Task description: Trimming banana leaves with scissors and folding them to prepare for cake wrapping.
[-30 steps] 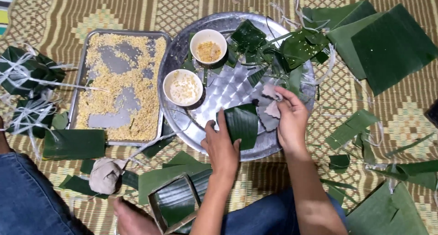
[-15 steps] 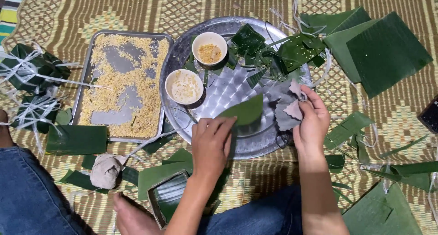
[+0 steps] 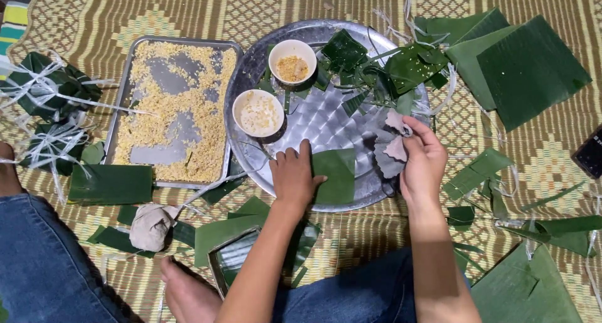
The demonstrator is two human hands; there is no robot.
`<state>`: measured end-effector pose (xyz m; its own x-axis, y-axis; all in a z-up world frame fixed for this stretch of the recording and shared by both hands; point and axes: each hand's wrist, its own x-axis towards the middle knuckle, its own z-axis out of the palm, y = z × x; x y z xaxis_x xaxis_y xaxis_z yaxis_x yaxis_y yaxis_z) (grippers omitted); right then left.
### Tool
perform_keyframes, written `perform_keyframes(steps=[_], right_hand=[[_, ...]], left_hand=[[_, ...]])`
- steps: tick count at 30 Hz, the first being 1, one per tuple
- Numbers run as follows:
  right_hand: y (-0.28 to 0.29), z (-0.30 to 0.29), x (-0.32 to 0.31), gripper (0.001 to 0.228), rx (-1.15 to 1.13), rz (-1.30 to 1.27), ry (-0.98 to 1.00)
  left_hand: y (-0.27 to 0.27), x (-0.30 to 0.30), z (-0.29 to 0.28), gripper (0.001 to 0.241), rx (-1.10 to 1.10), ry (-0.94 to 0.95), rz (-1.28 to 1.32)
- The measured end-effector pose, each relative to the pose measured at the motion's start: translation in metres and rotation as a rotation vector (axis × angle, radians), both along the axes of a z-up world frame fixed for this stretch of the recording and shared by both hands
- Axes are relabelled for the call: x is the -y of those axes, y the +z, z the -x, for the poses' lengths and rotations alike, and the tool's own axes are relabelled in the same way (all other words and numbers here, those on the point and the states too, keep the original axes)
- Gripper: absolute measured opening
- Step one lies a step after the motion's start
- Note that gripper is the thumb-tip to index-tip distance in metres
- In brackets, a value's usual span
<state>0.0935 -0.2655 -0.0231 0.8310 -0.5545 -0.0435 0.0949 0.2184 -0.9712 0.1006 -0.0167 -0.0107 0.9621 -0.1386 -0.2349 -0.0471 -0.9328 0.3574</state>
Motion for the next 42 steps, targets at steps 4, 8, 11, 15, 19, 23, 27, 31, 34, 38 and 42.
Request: perform_keyframes(steps=[4, 8, 11, 15, 19, 23, 27, 31, 34, 38, 42], right_hand=[[0.004, -0.002, 0.002, 0.043, -0.021, 0.029, 0.008], [0.006, -0.007, 0.000, 0.043, -0.026, 0.009, 0.017], [0.021, -0.011, -0.010, 0.042, -0.034, -0.003, 0.025], [0.012, -0.010, -0.010, 0.041, -0.086, 0.165, 0.045], [0.041, 0.013, -0.048, 0.044, -0.070, 0.360, 0.081], [0.046, 0.033, -0.057, 0.043, -0.038, 0.566, 0.128], [0.052, 0.053, -0.063, 0.044, -0.034, 0.681, 0.138], [0.041, 0.069, -0.076, 0.043, 0.048, 0.792, 0.220], [0.034, 0.079, -0.087, 0.042, 0.036, 0.907, 0.304], [0.042, 0.097, -0.110, 0.036, 0.015, 0.930, 0.454], [0.017, 0.115, -0.140, 0.038, -0.063, 0.268, 0.646]], left_hand=[[-0.033, 0.010, -0.018, 0.094, -0.186, 0.049, -0.077], [-0.028, 0.003, -0.016, 0.055, -0.165, 0.021, 0.015], [-0.006, -0.019, -0.009, 0.029, -0.194, 0.060, 0.250], [0.056, -0.069, 0.013, 0.019, -0.246, 0.197, 0.940], [0.106, -0.093, 0.026, 0.032, -0.137, 0.237, 1.118], [0.107, -0.095, 0.036, 0.032, -0.147, 0.447, 1.349], [0.125, -0.099, 0.057, 0.037, -0.255, 0.550, 1.708], [0.126, -0.118, 0.068, 0.038, -0.286, 0.501, 1.851], [0.136, -0.129, 0.079, 0.038, -0.288, 0.479, 1.929], [0.107, -0.147, 0.098, 0.038, -0.187, 0.519, 1.715], [0.052, -0.155, 0.149, 0.040, -0.129, 0.640, 1.480]])
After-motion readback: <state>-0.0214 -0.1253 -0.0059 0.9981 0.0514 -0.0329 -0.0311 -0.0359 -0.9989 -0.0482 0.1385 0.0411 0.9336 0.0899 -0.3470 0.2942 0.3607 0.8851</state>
